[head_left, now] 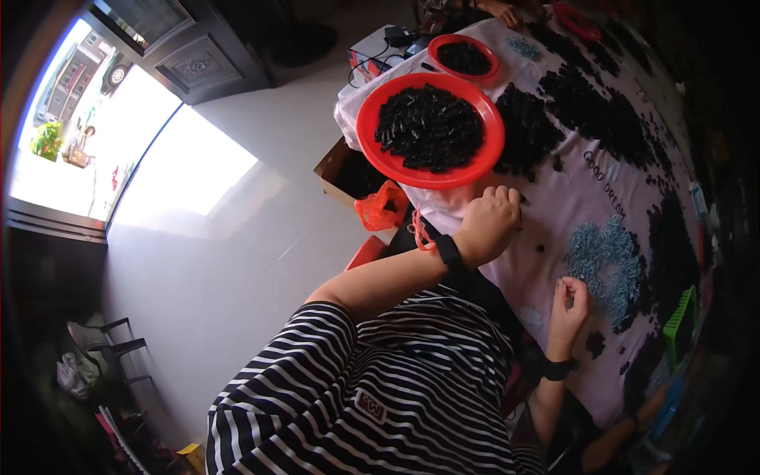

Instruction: Sorting and assembling small plastic or rubber components at a communal workshop table.

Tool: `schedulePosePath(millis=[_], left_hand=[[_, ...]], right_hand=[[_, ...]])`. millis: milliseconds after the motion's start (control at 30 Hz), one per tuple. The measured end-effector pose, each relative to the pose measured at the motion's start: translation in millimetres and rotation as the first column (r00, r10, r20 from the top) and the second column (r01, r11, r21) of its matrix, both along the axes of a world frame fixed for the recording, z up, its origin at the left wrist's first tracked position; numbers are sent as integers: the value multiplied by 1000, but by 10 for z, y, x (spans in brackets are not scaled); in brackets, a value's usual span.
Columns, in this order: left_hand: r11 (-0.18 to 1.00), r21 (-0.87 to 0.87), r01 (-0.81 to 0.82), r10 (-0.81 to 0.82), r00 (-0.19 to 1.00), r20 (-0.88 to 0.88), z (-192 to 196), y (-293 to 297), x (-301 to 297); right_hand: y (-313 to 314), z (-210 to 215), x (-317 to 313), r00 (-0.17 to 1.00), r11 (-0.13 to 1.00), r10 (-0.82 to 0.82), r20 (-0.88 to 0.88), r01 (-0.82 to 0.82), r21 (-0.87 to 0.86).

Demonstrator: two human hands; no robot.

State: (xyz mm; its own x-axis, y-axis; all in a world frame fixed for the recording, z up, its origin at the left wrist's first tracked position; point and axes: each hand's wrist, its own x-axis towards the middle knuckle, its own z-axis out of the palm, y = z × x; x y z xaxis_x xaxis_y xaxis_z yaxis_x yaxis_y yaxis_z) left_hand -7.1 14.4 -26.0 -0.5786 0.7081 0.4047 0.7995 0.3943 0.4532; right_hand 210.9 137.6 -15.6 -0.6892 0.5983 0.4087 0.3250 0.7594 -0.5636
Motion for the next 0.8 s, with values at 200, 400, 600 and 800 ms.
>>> schedulePosePath(millis=[200,400,600,800], left_hand=[[997,-71,-38,38,999,0,-116,42,32],[993,118,30,-42,994,103,-131,-87,73],[871,477,117,-480,-7,877,348,-466,188],[864,476,163,-460,-125,879,350,-553,407]], right_hand=[[12,-8,54,999,999,33,14,-33,43],[-116,64,22,993,994,-93,-77,97,54],[-211,421,7,998,998,49,-30,-48,32],[-491,728,-101,991,955,16,-134,-55,-290]])
